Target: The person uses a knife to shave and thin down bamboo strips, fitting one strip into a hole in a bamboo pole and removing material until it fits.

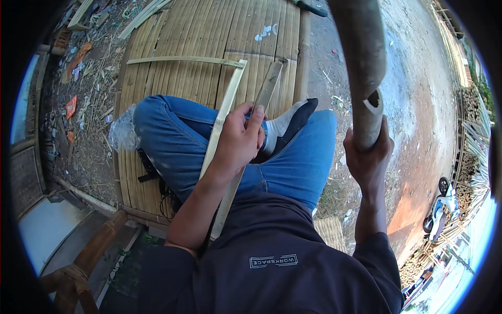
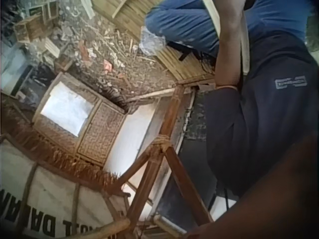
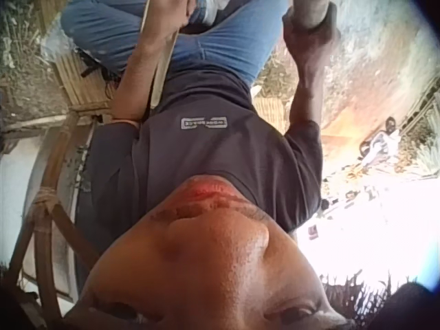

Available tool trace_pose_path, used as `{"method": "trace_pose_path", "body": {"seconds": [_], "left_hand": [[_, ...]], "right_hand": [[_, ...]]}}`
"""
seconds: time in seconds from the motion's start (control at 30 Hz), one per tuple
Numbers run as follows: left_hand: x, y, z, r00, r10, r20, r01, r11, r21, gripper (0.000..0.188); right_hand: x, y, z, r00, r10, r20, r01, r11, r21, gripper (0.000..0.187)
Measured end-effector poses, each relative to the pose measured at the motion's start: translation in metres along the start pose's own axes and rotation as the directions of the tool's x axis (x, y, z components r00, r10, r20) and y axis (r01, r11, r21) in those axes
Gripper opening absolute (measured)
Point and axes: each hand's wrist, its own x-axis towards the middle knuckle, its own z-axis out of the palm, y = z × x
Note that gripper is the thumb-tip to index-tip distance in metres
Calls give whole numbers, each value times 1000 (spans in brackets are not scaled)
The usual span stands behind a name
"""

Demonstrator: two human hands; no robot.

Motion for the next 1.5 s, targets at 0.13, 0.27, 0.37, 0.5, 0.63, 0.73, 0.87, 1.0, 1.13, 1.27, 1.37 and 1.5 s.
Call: {"method": "trace_pose_path", "body": {"seconds": [0.13, 0.27, 0.37, 0.5, 0.63, 0.73, 0.87, 1.0, 1.13, 1.27, 1.37, 1.5], "left_hand": [[-12, 14, 15, 999, 39, 15, -39, 999, 17, 28], [-7, -15, 6, 994, 108, -26, -102, 982, 159, 29], [-10, 1, 0, 996, 74, -43, -72, 995, 66, 29], [-11, 12, 9, 994, 106, 1, -106, 985, 135, 30], [0, -16, 0, 984, 156, -81, -123, 939, 321, 28], [-6, -6, 2, 988, 126, -86, -102, 965, 241, 27], [-10, 1, 16, 982, 180, -59, -155, 942, 297, 28], [-12, -10, 7, 998, 52, -41, -44, 984, 172, 29], [-3, 0, 5, 998, 49, -41, -47, 998, 51, 28], [-1, -13, 4, 987, -128, 94, 141, 979, -144, 27], [-11, -10, 2, 999, 3, -38, -4, 1000, -18, 28], [-8, 2, 8, 1000, -17, -7, 16, 999, -50, 26]], "right_hand": [[-4, -2, 12, 989, 96, 113, -99, 995, 20, 29], [3, -11, 21, 906, 20, 423, 103, 958, -266, 32], [1, -16, 4, 999, -16, 47, 11, 996, 90, 28], [4, -3, 19, 991, 98, 87, -102, 994, 38, 30], [5, 3, 27, 948, -4, 317, 86, 966, -244, 34], [6, -6, 8, 999, 32, 0, -32, 995, -98, 33], [-2, -1, 26, 980, 149, 135, -141, 988, -67, 36], [-7, 7, 21, 991, 5, 137, 27, 972, -234, 39], [2, 10, 18, 983, 54, -177, -51, 998, 22, 31], [2, 6, 32, 943, 33, 331, 68, 955, -289, 35], [-3, 1, 16, 999, -4, -43, 1, 997, -81, 31], [-12, 0, 34, 997, 69, -40, -67, 997, 42, 30]]}}
